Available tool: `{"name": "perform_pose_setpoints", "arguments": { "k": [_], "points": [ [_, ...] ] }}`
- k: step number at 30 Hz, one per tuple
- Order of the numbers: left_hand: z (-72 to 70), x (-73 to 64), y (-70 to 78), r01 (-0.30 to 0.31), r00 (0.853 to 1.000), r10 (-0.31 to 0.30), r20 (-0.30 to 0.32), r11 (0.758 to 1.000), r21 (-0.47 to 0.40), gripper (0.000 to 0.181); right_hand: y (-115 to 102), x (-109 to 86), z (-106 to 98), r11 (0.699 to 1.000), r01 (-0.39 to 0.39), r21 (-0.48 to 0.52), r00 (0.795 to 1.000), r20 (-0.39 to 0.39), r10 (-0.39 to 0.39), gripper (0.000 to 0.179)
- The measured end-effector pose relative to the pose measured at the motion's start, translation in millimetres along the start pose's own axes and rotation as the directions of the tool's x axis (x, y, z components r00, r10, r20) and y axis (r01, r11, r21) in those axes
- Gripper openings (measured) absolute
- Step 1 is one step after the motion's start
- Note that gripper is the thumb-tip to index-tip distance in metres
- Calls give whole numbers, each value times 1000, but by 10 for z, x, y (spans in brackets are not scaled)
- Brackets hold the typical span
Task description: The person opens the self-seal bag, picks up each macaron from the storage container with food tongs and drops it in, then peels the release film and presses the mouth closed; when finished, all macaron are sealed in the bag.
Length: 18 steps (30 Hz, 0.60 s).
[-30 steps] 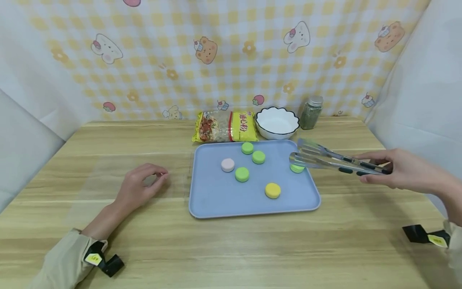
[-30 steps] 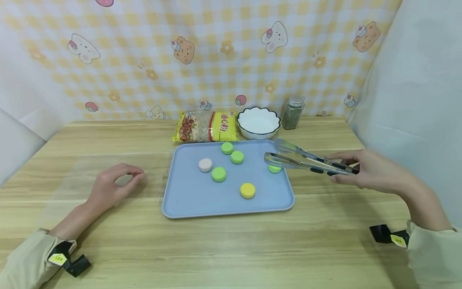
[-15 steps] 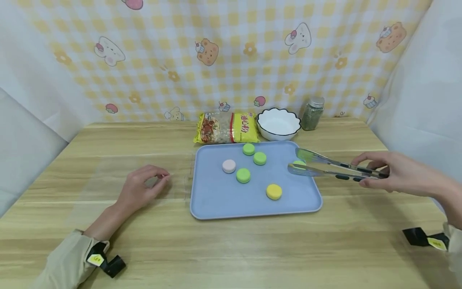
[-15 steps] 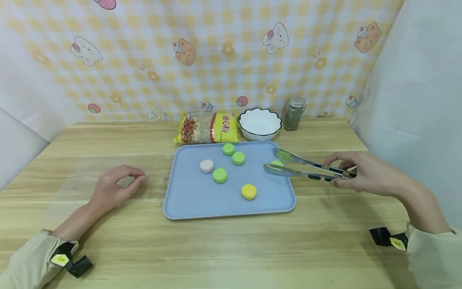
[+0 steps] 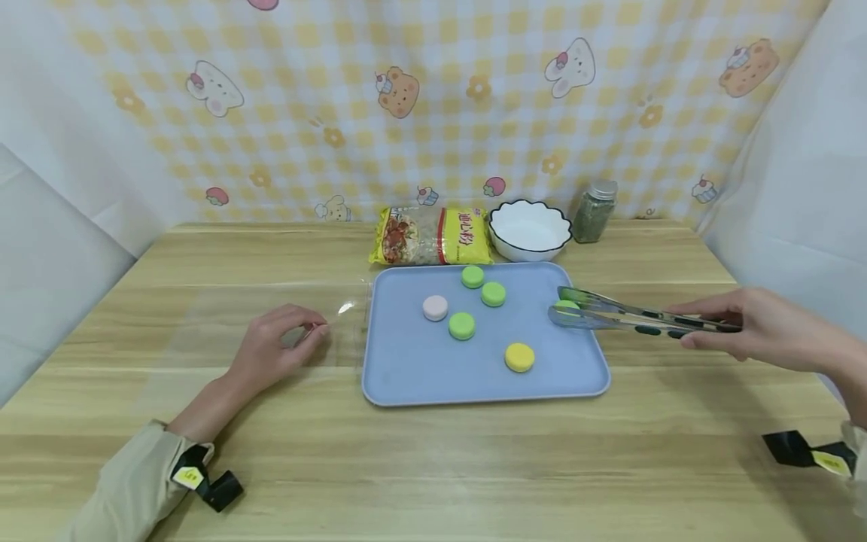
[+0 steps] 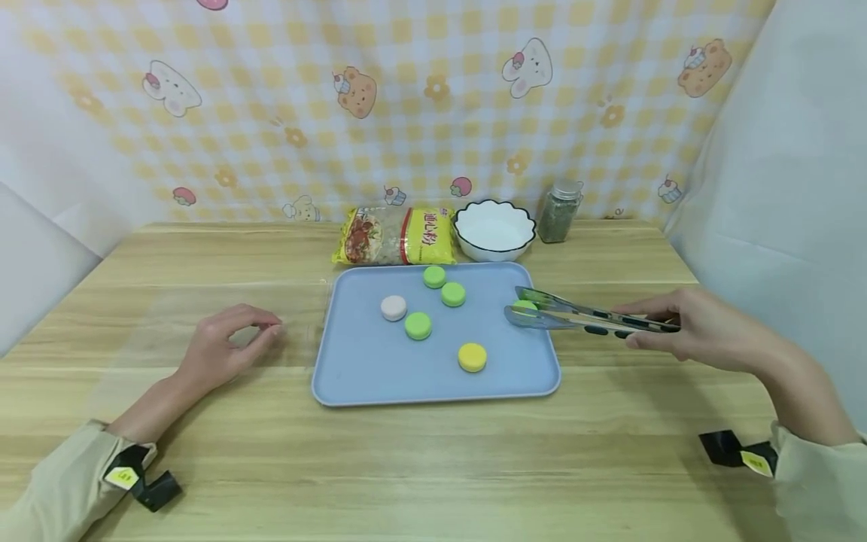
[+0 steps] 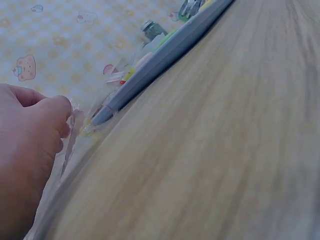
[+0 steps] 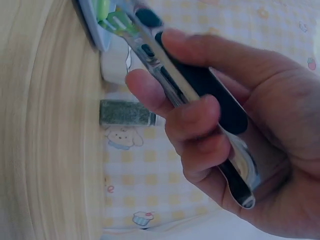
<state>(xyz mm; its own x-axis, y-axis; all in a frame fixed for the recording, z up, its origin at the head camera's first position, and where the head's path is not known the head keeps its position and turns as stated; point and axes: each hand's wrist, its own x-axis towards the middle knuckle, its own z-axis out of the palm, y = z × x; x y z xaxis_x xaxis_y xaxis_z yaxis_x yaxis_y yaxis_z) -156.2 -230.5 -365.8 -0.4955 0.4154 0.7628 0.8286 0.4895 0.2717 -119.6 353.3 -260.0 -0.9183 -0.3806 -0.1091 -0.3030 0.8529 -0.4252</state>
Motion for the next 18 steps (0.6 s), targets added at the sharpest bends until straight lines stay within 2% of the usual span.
{"name": "perform_pose_setpoints", "arguments": {
  "k": [8, 18],
  "points": [
    [22, 19, 1, -3, 1000, 3, -27, 1000, 23, 9, -68, -53, -30, 991, 4, -135, 999, -48, -11, 41],
    [7, 10, -23, 4, 998, -1, -69, 999, 34, 19, -382, 42, -22, 981, 151, -124, 979, -122, -166, 38]
  ]
}}
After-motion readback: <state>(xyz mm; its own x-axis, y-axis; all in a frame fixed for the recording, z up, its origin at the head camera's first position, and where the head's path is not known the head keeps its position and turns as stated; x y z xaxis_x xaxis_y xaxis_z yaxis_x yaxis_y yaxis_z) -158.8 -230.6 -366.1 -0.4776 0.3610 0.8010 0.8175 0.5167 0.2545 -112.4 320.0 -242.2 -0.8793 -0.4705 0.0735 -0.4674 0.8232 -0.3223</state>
